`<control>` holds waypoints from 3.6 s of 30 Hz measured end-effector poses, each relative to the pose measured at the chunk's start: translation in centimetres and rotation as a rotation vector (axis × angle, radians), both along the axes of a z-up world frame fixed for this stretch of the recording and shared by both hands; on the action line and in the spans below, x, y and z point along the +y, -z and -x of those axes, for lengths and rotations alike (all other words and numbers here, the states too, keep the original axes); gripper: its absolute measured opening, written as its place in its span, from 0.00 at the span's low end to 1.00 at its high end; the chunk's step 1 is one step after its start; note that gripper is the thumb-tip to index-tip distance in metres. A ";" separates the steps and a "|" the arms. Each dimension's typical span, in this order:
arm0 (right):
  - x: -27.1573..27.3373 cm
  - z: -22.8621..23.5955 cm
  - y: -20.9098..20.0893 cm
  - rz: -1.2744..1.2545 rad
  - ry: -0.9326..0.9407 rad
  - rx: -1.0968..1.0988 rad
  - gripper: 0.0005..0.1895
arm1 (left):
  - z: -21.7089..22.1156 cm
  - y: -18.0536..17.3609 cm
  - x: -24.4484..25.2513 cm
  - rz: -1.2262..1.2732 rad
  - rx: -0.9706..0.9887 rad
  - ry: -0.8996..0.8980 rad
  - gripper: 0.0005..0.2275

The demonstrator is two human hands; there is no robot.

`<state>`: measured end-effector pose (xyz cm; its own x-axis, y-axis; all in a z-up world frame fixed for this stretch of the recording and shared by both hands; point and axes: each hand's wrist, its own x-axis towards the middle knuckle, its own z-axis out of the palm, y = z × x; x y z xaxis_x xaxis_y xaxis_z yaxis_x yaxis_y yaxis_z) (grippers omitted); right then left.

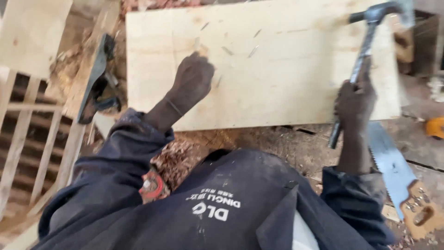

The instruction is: Hammering nails into a wooden board to assemble a furniture frame in a workshop environment.

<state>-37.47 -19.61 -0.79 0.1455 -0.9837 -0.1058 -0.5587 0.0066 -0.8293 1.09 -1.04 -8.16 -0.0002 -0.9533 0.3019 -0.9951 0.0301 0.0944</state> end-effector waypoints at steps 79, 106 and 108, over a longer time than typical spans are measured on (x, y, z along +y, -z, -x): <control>-11.2 0.0 -5.9 0.219 -0.225 0.370 0.34 | 16.9 -0.7 -42.8 0.057 0.884 0.013 0.13; -10.8 -0.6 -7.5 0.115 -0.193 0.328 0.34 | 15.3 1.3 -45.5 -0.050 0.847 0.071 0.21; -9.8 0.0 -7.1 0.314 -0.202 0.167 0.32 | 15.3 3.0 -45.0 -0.063 0.909 0.121 0.24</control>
